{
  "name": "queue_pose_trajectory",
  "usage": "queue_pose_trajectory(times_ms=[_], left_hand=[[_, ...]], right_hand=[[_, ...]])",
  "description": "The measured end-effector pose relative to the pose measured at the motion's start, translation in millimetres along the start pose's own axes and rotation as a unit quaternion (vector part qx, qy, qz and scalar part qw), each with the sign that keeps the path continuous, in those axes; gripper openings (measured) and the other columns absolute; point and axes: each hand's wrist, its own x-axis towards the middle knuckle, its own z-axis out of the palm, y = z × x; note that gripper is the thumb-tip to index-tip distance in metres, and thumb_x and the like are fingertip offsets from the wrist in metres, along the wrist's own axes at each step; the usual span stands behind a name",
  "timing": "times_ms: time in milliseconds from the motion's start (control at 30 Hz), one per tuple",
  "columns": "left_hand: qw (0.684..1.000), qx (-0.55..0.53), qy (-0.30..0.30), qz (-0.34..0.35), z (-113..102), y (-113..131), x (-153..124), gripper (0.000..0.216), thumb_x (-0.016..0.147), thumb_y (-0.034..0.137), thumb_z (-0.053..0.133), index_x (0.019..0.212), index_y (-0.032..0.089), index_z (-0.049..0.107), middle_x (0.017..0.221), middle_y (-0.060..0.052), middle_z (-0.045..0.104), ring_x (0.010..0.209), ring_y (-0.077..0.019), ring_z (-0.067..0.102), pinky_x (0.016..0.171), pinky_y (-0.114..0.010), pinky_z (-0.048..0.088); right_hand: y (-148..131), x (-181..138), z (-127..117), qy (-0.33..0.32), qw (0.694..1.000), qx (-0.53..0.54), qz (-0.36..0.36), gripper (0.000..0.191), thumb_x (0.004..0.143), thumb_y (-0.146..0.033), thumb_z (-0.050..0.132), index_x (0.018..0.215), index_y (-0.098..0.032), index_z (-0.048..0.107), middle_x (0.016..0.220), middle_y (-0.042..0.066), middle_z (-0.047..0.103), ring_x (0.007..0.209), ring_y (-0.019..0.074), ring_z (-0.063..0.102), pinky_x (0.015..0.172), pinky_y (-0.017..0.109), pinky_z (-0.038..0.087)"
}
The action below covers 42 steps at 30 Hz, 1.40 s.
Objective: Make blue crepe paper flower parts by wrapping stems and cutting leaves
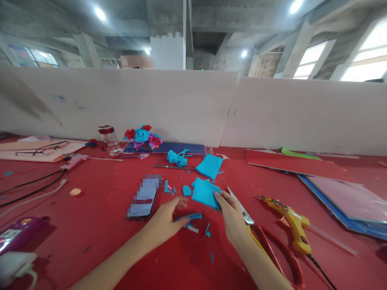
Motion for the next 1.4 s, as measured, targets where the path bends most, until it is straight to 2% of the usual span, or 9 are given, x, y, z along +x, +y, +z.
queue_pose_trajectory(times_ms=[133,267,400,567,733,900,1100,1200,1400], left_hand=[[0.99,0.119,-0.063,0.043,1.7,0.4,-4.5,0.028,0.071,0.017,0.057,0.097,0.021,0.065,0.096,-0.008,0.067,0.092,-0.0262,0.06,0.078,-0.034,0.042],[0.989,0.115,-0.084,0.036,-4.1,6.5,-2.8,0.012,0.074,0.019,0.054,0.078,0.02,0.065,0.074,-0.004,0.067,0.07,-0.0216,0.062,0.059,-0.027,0.039],[0.992,0.122,0.005,0.004,-9.4,0.6,3.7,0.017,0.079,0.026,0.051,0.088,0.018,0.064,0.08,-0.008,0.067,0.072,-0.0227,0.062,0.061,-0.029,0.042],[0.959,0.221,0.175,0.039,-11.8,-4.9,7.2,0.047,0.083,0.026,0.046,0.125,0.007,0.045,0.127,-0.022,0.049,0.117,-0.0356,0.043,0.094,-0.049,0.035],[0.997,0.005,0.073,0.016,-11.0,8.7,1.5,0.048,0.089,0.04,0.039,0.131,0.018,0.04,0.119,-0.013,0.056,0.111,-0.0265,0.051,0.091,-0.042,0.042],[0.972,-0.231,-0.006,-0.044,-6.2,10.3,3.7,0.048,0.077,0.029,0.058,0.12,0.016,0.044,0.096,-0.01,0.067,0.086,-0.0226,0.064,0.075,-0.034,0.051],[0.966,-0.25,0.061,-0.007,-6.4,10.1,4.1,0.054,0.08,0.031,0.055,0.128,0.021,0.032,0.085,-0.004,0.064,0.077,-0.0179,0.063,0.069,-0.03,0.049],[0.957,-0.288,0.037,0.008,-7.1,14.7,1.8,0.063,0.076,0.029,0.061,0.13,0.024,0.028,0.089,-0.003,0.064,0.081,-0.0178,0.062,0.073,-0.03,0.048],[0.976,-0.211,0.042,-0.033,-10.2,17.2,2.4,0.039,0.082,0.043,0.05,0.114,0.019,0.049,0.055,0.006,0.044,0.052,-0.0115,0.043,0.05,-0.023,0.033]], right_hand=[[-2.5,-1.8,2.2,0.017,1.0,0.0,-0.008,0.026,0.051,-0.039,0.077,0.061,-0.019,0.063,0.059,-0.002,0.056,0.054,0.0118,0.048,0.049,0.022,0.043],[-4.2,-0.8,-0.5,0.041,0.999,-0.009,-0.02,0.025,0.052,-0.038,0.076,0.059,-0.02,0.061,0.057,-0.003,0.053,0.053,0.0124,0.047,0.045,0.021,0.04],[-1.6,2.6,-5.1,0.041,0.999,-0.019,-0.027,0.027,0.054,-0.041,0.075,0.059,-0.021,0.057,0.058,-0.003,0.052,0.053,0.0139,0.047,0.045,0.023,0.039],[1.5,-0.1,-2.6,-0.049,0.998,-0.049,-0.002,0.028,0.059,-0.044,0.075,0.065,-0.018,0.064,0.061,-0.001,0.057,0.056,0.0141,0.05,0.053,0.025,0.044],[0.6,-10.2,7.1,-0.179,0.98,-0.091,0.01,0.03,0.067,-0.046,0.07,0.066,-0.017,0.064,0.061,-0.001,0.059,0.059,0.0148,0.053,0.06,0.027,0.046],[0.6,-12.8,9.4,-0.238,0.964,-0.114,-0.022,0.03,0.076,-0.046,0.063,0.071,-0.017,0.062,0.066,-0.001,0.061,0.061,0.0147,0.055,0.064,0.029,0.048],[-1.2,-14.5,9.0,-0.247,0.954,-0.171,-0.006,0.032,0.07,-0.047,0.068,0.062,-0.016,0.061,0.055,0.0,0.064,0.051,0.0132,0.058,0.053,0.025,0.046],[0.6,-13.0,8.9,-0.226,0.959,-0.17,0.009,0.037,0.067,-0.051,0.068,0.058,-0.016,0.06,0.054,0.002,0.066,0.049,0.0142,0.06,0.051,0.025,0.047],[0.7,-13.4,9.5,-0.244,0.956,-0.163,0.004,0.036,0.071,-0.05,0.065,0.061,-0.016,0.06,0.056,0.002,0.066,0.052,0.015,0.061,0.052,0.026,0.047]])
